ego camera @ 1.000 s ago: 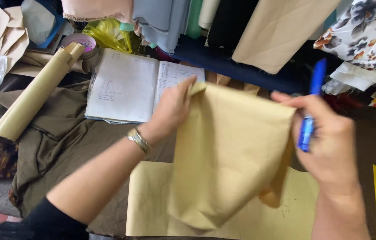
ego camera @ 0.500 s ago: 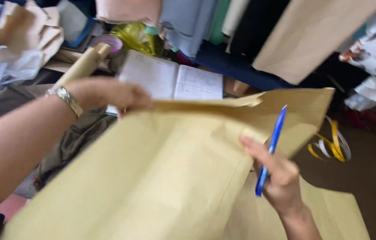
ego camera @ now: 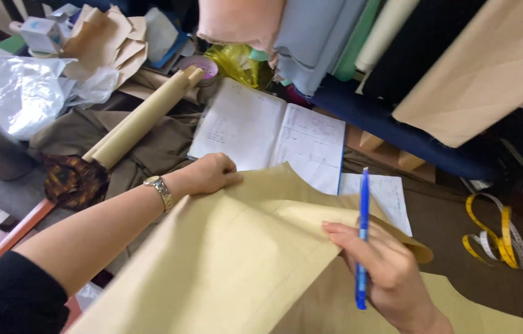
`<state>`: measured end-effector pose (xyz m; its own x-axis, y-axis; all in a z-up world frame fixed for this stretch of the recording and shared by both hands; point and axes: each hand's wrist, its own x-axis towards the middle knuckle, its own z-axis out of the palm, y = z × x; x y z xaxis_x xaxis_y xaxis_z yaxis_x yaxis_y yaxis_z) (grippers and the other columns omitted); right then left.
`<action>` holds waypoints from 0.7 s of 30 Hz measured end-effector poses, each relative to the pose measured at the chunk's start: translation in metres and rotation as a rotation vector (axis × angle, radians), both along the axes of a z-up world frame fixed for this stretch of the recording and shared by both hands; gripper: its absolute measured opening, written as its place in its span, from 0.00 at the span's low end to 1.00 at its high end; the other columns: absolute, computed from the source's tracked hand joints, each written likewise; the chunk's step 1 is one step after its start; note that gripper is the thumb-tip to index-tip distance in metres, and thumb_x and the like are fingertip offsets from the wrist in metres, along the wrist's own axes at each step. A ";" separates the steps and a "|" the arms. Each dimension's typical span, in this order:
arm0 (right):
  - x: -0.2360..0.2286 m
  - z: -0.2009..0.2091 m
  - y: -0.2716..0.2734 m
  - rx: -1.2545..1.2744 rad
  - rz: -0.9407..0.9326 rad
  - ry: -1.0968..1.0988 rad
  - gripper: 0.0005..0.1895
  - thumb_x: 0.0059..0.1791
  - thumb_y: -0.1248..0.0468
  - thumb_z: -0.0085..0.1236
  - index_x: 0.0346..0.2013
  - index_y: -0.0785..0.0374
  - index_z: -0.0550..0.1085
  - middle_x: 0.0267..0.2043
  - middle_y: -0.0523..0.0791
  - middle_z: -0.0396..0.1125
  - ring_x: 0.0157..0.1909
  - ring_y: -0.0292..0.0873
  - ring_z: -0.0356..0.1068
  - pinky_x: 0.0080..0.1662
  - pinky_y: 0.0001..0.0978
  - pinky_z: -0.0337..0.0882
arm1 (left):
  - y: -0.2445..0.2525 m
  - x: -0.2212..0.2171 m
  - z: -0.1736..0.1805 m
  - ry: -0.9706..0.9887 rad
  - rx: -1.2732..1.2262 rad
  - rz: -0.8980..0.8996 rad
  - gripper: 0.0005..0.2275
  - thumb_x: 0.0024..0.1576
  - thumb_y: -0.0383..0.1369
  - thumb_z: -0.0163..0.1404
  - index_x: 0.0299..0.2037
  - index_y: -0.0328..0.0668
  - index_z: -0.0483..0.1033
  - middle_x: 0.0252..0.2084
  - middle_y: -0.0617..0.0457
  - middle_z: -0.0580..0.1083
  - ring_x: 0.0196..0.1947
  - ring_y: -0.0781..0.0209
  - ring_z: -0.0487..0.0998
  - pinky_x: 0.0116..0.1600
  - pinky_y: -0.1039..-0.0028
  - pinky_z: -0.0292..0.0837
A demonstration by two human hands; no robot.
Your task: The person uses a yellow ruler and a blue pen to draw lines on a large beige pattern paper laid out on a work table. They measure and mark the paper, then fold and unfold sections of the pattern to align it correctly.
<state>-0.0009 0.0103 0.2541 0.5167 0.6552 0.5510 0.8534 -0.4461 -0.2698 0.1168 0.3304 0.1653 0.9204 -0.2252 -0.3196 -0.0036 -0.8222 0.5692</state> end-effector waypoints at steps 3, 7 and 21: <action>0.005 0.007 -0.006 -0.014 0.001 -0.014 0.14 0.49 0.72 0.46 0.48 0.66 0.71 0.51 0.49 0.71 0.52 0.47 0.73 0.58 0.37 0.70 | 0.003 -0.008 0.022 0.161 -0.209 0.226 0.14 0.57 0.44 0.49 0.28 0.43 0.76 0.28 0.55 0.74 0.27 0.65 0.71 0.35 0.72 0.67; 0.012 0.010 -0.010 0.007 -0.182 -0.105 0.11 0.50 0.69 0.47 0.45 0.62 0.73 0.49 0.44 0.72 0.45 0.41 0.73 0.50 0.33 0.69 | 0.013 -0.002 0.021 0.329 -0.891 0.616 0.12 0.56 0.36 0.53 0.35 0.31 0.76 0.33 0.42 0.78 0.29 0.53 0.79 0.35 0.64 0.78; 0.129 0.011 -0.060 0.440 -0.368 -0.017 0.13 0.65 0.61 0.43 0.54 0.72 0.65 0.54 0.54 0.63 0.58 0.49 0.63 0.64 0.36 0.60 | 0.019 -0.059 0.143 -1.043 -0.640 0.018 0.33 0.45 0.39 0.63 0.59 0.39 0.60 0.56 0.47 0.64 0.58 0.55 0.66 0.65 0.70 0.61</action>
